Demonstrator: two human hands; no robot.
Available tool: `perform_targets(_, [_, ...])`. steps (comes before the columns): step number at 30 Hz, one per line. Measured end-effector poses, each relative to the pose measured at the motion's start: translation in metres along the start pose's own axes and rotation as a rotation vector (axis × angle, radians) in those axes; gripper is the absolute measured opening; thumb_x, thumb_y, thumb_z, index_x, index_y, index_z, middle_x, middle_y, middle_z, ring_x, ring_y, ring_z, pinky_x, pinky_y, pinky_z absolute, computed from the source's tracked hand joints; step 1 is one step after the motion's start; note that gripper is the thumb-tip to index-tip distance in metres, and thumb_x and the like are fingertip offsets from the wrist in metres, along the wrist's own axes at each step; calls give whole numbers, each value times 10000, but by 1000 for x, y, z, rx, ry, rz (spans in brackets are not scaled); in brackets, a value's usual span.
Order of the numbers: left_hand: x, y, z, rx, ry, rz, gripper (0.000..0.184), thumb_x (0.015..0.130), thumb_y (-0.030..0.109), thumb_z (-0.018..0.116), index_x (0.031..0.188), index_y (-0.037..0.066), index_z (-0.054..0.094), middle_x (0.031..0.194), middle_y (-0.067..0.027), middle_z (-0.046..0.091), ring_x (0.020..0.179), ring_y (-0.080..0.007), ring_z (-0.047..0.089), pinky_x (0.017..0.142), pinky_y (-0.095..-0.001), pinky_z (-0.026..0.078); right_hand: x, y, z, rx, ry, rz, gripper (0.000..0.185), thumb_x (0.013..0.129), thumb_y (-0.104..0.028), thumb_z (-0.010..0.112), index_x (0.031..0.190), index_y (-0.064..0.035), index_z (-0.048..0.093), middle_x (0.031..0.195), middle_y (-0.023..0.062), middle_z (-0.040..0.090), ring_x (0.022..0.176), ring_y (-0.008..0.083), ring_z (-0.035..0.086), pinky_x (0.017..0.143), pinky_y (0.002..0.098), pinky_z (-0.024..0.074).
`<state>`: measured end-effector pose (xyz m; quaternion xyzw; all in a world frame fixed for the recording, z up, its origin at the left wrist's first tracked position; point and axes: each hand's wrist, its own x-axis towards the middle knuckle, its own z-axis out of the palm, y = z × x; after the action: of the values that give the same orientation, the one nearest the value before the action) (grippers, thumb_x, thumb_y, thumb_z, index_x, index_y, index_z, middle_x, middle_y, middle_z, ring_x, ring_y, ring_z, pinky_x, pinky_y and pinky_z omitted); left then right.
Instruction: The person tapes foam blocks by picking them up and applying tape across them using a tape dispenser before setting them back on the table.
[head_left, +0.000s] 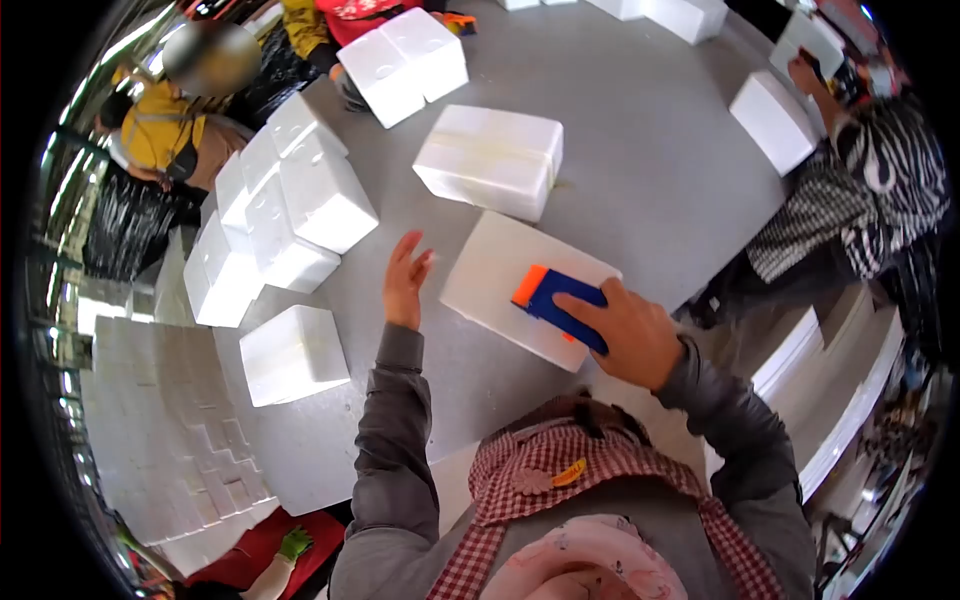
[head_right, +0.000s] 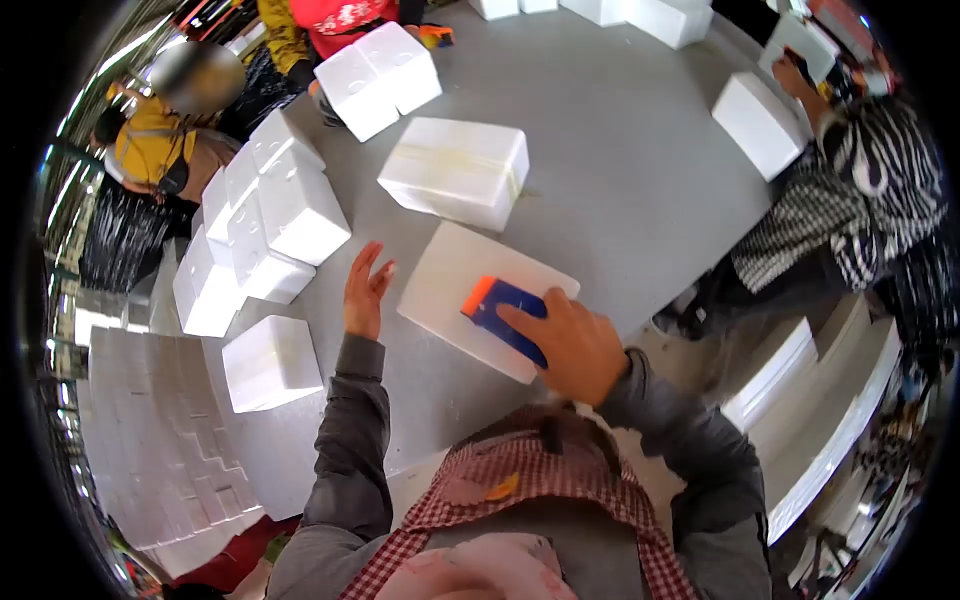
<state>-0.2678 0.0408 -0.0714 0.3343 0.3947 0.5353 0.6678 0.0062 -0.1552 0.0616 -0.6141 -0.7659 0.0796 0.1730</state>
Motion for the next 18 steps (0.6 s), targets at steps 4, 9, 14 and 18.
perform_targets(4, [-44,2,52,1256,-439,493,427,933,250,381,1334,103,359,1237,-95,504,1080,-234,522,888,-323,423,-16,17,-3,120,48,-48,595,689,-88,623,1247,-231,470,887,155,436,718,317,526,625,371,472])
perform_targets(9, [-41,-6,48,1249,-370,395,442,934,319,375,1353,183,342,1238,-94,504,1119,-238,495,933,-333,376,-111,70,-11,160,-37,41,657,632,-11,633,1237,-221,486,965,174,458,805,337,526,691,392,471])
perform_targets(14, [-50,-79,-4,183,-41,92,552,942,471,267,1332,86,337,1309,-57,440,1172,-159,425,982,-314,306,-139,92,124,305,332,128,664,609,9,632,1225,-197,491,977,177,472,819,327,531,685,378,466])
perform_targets(18, [-80,-39,65,497,117,266,579,942,445,304,1302,-7,347,1257,-150,454,1122,-207,461,955,-342,340,-143,88,137,814,492,343,685,626,71,545,1264,-155,437,955,115,483,807,225,522,683,292,442])
